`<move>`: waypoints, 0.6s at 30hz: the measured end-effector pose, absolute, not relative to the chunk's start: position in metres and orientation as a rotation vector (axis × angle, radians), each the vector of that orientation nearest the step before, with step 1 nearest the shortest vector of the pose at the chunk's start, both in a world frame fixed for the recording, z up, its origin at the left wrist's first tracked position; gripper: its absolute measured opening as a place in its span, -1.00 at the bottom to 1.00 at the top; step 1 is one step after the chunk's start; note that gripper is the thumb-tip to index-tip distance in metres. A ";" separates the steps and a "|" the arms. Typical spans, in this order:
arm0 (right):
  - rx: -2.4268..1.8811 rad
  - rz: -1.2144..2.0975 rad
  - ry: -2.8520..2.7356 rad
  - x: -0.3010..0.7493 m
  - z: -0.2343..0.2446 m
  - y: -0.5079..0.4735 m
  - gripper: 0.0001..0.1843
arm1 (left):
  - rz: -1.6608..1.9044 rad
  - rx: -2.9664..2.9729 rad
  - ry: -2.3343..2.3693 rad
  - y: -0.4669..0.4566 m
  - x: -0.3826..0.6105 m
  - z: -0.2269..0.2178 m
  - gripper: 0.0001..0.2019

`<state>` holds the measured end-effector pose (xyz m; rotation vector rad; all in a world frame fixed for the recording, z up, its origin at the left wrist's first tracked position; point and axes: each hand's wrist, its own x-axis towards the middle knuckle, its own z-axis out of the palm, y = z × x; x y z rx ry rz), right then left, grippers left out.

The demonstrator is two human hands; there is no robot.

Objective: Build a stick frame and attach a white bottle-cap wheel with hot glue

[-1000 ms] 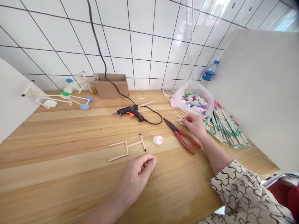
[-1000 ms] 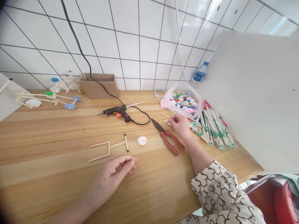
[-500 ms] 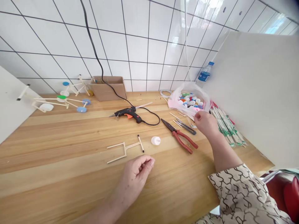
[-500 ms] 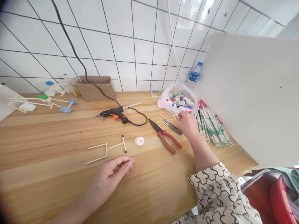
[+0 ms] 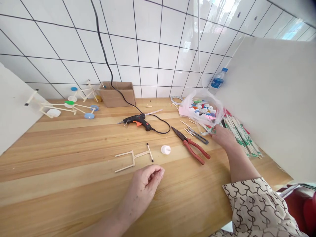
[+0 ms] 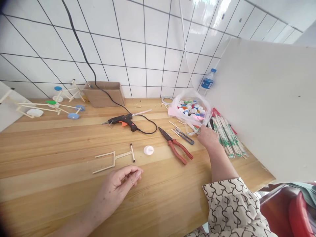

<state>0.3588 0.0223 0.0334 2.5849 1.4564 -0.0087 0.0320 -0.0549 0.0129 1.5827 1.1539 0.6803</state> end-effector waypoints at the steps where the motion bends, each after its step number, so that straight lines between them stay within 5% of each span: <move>1: 2.581 -0.008 1.456 0.359 0.033 0.022 -0.62 | 0.688 1.576 1.152 -0.055 0.032 0.013 -0.70; 7: 2.532 -0.003 1.493 0.363 0.031 0.025 -0.77 | 0.729 1.562 1.137 -0.055 0.032 0.012 -0.71; 18: 2.590 0.333 1.541 0.348 0.048 0.017 -0.71 | 0.753 1.572 1.135 -0.055 0.033 0.014 -0.71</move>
